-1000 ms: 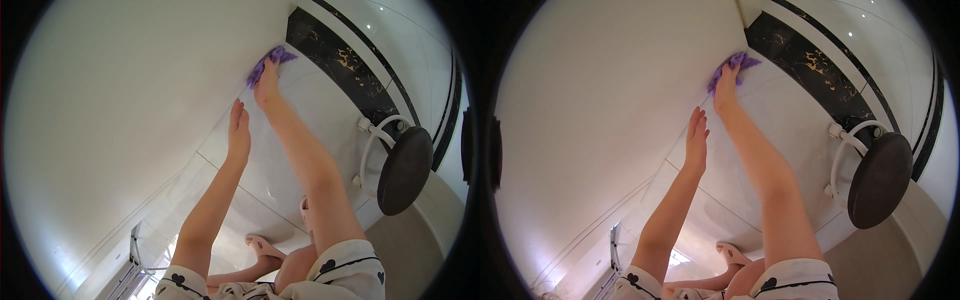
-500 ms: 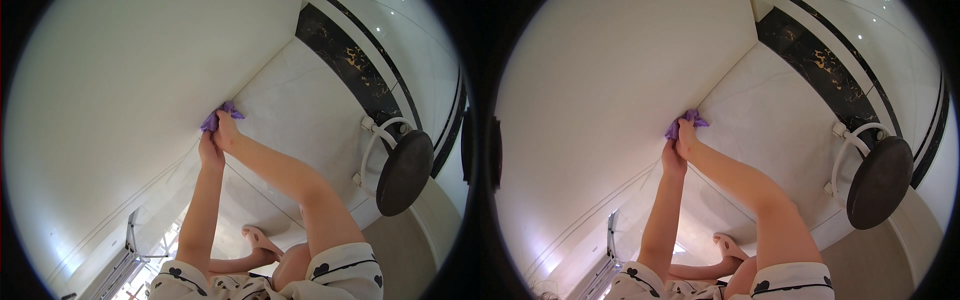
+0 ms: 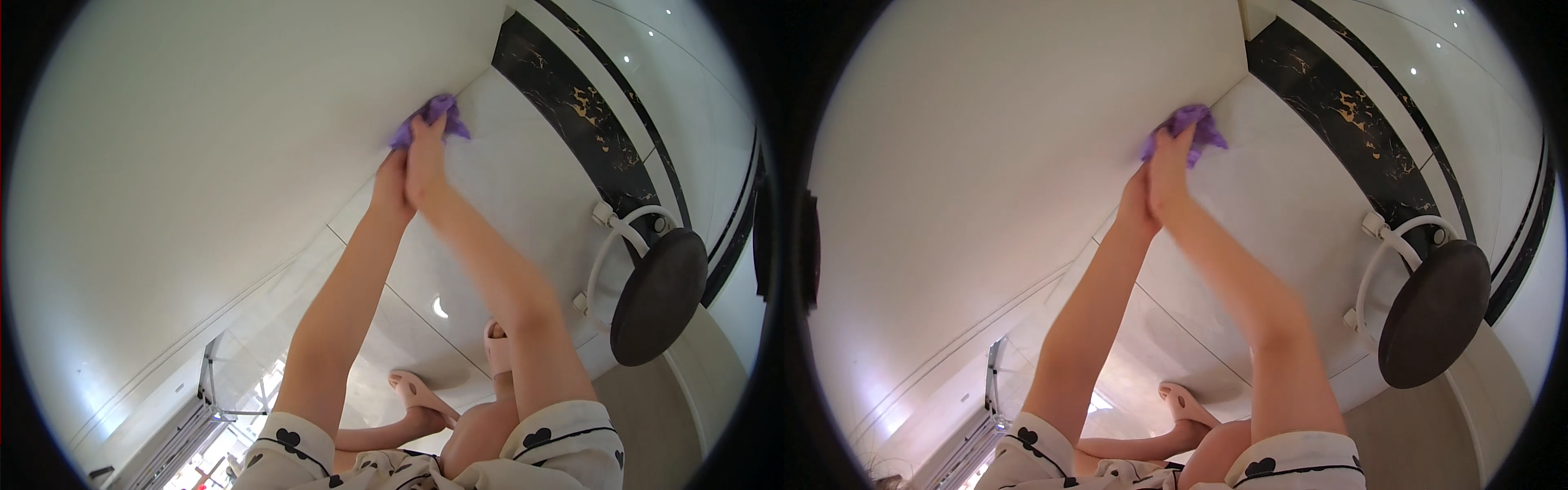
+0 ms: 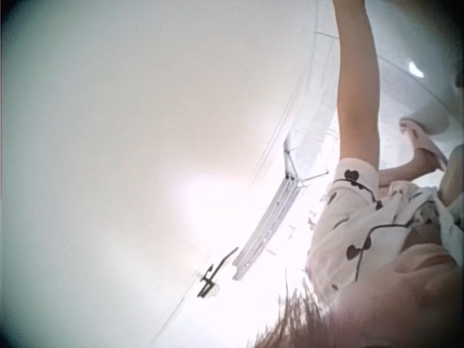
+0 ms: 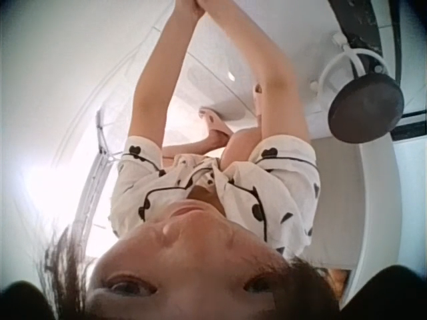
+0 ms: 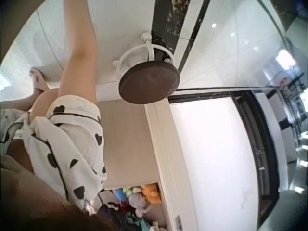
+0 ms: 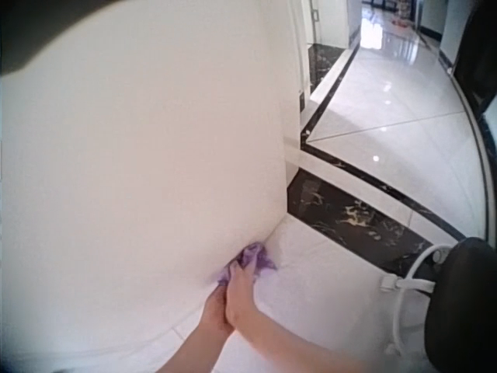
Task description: The person wipes the white surfaces of a cabinet with a purple cloth and then rinses the cloth in a basin of water.
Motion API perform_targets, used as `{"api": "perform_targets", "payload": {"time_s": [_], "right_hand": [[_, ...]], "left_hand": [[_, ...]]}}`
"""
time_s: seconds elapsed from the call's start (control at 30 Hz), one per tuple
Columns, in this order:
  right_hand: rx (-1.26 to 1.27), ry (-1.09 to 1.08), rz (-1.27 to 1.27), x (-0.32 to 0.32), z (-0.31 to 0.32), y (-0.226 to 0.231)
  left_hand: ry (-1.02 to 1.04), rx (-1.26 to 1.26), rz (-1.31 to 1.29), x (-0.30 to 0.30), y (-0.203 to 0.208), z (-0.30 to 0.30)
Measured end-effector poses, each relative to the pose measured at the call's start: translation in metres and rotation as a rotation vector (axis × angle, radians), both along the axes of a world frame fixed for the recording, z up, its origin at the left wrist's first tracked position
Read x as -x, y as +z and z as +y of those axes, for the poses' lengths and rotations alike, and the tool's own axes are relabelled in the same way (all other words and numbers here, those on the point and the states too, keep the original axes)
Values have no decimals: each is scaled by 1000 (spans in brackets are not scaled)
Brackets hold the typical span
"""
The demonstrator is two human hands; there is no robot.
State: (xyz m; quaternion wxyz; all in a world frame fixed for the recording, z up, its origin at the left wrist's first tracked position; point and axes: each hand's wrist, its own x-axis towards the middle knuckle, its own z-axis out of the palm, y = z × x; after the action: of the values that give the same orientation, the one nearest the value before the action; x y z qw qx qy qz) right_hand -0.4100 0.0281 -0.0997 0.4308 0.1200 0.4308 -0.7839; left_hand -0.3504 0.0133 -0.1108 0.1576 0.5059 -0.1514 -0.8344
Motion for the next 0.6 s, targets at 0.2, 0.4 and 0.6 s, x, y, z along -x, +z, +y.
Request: {"api": "perform_targets", "payload": {"time_s": [0.2,0.4,0.6], "right_hand": [[-272,245,715,-85,15,115],[-253,106,450,-77,2,100],[-3,85,-10,-29,-5,-20]], "left_hand": [[99,153,255,-51,107,28],[129,94,381,-53,98,17],[18,74,10,-46,-8,2]]}}
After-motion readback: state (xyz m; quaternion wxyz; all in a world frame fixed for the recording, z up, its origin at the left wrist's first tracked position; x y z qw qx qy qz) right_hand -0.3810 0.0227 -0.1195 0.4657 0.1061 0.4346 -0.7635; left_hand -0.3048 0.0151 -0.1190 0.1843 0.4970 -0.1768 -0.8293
